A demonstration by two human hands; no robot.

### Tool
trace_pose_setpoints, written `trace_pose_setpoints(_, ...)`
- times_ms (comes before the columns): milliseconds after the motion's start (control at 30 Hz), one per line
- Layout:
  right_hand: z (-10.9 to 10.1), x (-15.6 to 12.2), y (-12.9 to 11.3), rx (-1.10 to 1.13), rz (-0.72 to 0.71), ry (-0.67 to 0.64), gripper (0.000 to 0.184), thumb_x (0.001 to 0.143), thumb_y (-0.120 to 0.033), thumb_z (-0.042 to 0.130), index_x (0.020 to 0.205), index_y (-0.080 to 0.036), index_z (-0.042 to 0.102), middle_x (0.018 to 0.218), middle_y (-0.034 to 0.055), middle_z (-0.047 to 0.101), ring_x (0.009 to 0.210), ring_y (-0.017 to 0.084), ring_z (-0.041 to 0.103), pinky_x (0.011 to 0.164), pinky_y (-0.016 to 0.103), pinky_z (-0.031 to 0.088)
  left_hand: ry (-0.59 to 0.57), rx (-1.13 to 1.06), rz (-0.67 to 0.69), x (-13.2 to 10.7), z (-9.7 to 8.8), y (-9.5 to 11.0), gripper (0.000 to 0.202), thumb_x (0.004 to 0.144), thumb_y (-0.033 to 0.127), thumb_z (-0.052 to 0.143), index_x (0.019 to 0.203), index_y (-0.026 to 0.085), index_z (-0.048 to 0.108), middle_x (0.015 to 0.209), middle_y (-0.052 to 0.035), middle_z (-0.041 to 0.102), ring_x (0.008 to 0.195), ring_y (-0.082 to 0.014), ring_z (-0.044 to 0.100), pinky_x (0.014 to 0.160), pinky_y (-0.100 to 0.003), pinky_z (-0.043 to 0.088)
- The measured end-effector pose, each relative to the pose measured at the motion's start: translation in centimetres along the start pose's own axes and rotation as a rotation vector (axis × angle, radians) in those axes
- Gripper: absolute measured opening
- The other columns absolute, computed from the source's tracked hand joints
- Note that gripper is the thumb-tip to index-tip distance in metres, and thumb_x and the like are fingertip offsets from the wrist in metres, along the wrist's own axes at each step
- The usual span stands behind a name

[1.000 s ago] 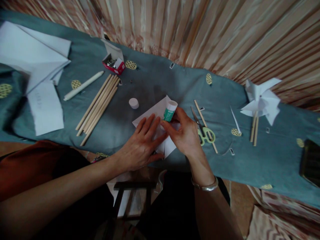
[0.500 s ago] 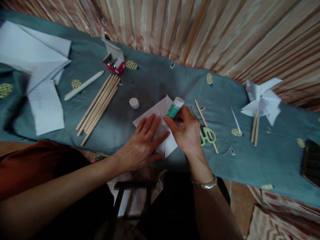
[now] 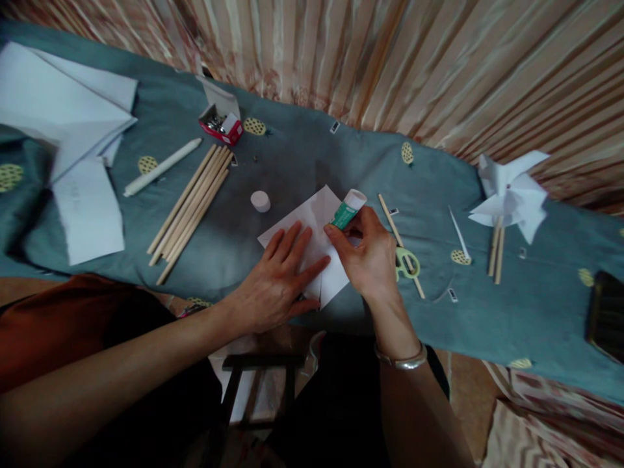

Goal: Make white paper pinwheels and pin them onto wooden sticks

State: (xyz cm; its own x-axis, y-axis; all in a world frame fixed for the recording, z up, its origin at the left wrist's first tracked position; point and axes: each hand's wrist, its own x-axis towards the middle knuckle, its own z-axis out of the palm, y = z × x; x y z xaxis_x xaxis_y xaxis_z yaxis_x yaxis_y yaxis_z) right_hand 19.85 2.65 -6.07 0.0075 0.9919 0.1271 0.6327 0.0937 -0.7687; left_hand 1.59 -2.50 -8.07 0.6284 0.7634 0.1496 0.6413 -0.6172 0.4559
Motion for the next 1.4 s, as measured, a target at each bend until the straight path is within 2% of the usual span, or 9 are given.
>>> trace_pose_setpoints(167, -1.0, 0.0, 0.0, 0.312, 0.142, -0.007, 0.018, 0.073, -0.034, 0.074, 0.082, -0.024, 0.062, 0.075, -0.0009, 0.068, 0.069, 0.019, 0.066, 0.068, 0.036, 0.056, -0.001, -0.006, -0.004, 0.0, 0.1, -0.1, 0.069, 0.081, 0.049, 0.067, 0.139, 0.017, 0.047, 0.157, -0.0222, 0.026, 0.145, -0.0458, 0.017, 0.113, -0.066, 0.020)
trace_pose_setpoints(300, -2.3, 0.3, 0.0, 0.629, 0.254, -0.020, 0.015, 0.077, -0.036, 0.067, 0.087, -0.025, 0.065, 0.087, 0.0020, 0.071, 0.081, 0.020, 0.069, 0.075, 0.036, 0.058, -0.002, -0.020, -0.019, 0.1, 0.1, -0.1, 0.072, 0.079, 0.053, 0.068, 0.140, 0.021, 0.046, 0.158, -0.0206, 0.024, 0.145, -0.0463, 0.015, 0.113, -0.065, 0.020)
trace_pose_setpoints(400, -2.5, 0.4, 0.0, 0.751, 0.254, -0.068, 0.016, 0.081, -0.037, 0.060, 0.089, -0.024, 0.065, 0.099, 0.0055, 0.071, 0.095, 0.022, 0.069, 0.085, 0.041, 0.057, 0.001, -0.015, -0.012, 0.1, 0.1, -0.2, 0.077, 0.079, 0.053, 0.068, 0.144, 0.025, 0.040, 0.158, -0.0203, 0.023, 0.145, -0.0463, 0.015, 0.112, -0.065, 0.021)
trace_pose_setpoints(567, -1.7, 0.6, -0.2, 0.867, 0.243, -0.118, 0.013, 0.081, -0.035, 0.056, 0.087, -0.026, 0.063, 0.103, 0.0039, 0.071, 0.110, 0.022, 0.064, 0.099, 0.044, 0.052, 0.044, 0.000, 0.062, 0.0, -0.5, -0.4, 0.077, 0.086, 0.059, 0.055, 0.146, 0.015, 0.034, 0.155, -0.0252, 0.027, 0.147, -0.0408, 0.013, 0.113, -0.064, 0.020)
trace_pose_setpoints(700, -1.5, 0.6, -0.2, 0.985, 0.291, -0.113, 0.012, 0.080, -0.037, 0.061, 0.086, -0.027, 0.064, 0.099, 0.0019, 0.072, 0.107, 0.020, 0.066, 0.101, 0.043, 0.051, 0.173, 0.047, 0.088, 0.2, -2.5, -1.6, 0.069, 0.091, 0.052, 0.051, 0.146, 0.016, 0.032, 0.153, -0.0222, 0.034, 0.148, -0.0344, 0.017, 0.116, -0.060, 0.016)
trace_pose_setpoints(833, -1.7, 0.7, -0.1, 1.023, 0.328, -0.133, 0.015, 0.078, -0.038, 0.065, 0.089, -0.028, 0.065, 0.101, 0.0011, 0.073, 0.100, 0.020, 0.068, 0.095, 0.043, 0.055, 0.404, 0.040, -0.041, 0.4, -4.4, -4.3, 0.066, 0.092, 0.035, 0.054, 0.150, 0.022, 0.024, 0.153, -0.0183, 0.035, 0.146, -0.0322, 0.022, 0.116, -0.056, 0.021)
trace_pose_setpoints(1000, -1.3, 0.7, -0.5, 1.074, 0.351, -0.175, 0.020, 0.073, -0.036, 0.072, 0.091, -0.027, 0.070, 0.096, 0.0006, 0.075, 0.091, 0.018, 0.071, 0.087, 0.036, 0.059, 0.445, -0.123, -0.268, 0.6, -4.7, -7.3, 0.070, 0.085, 0.034, 0.064, 0.146, 0.020, 0.033, 0.144, -0.0164, 0.046, 0.135, -0.0321, 0.041, 0.111, -0.054, 0.033)
trace_pose_setpoints(1233, 0.0, 0.6, -1.2, 1.196, 0.371, -0.238, 0.025, 0.063, -0.029, 0.083, 0.085, -0.026, 0.072, 0.096, -0.0016, 0.076, 0.089, 0.015, 0.072, 0.089, 0.029, 0.059, 0.408, -0.414, -0.477, 2.0, -5.0, -7.7, 0.035, 0.075, 0.016, 0.067, 0.110, 0.018, 0.069, 0.113, -0.0091, 0.069, 0.111, -0.0261, 0.060, 0.102, -0.047, 0.044)
trace_pose_setpoints(1400, 0.4, 0.6, -0.9, 1.214, 0.371, -0.212, 0.024, 0.064, -0.031, 0.085, 0.084, -0.026, 0.073, 0.086, -0.0033, 0.075, 0.076, 0.013, 0.072, 0.077, 0.028, 0.062, 0.588, -1.167, -0.638, 3.1, -5.7, -6.4, 0.029, 0.061, 0.024, 0.082, 0.089, 0.019, 0.075, 0.089, -0.0033, 0.074, 0.085, -0.0184, 0.067, 0.085, -0.033, 0.052)
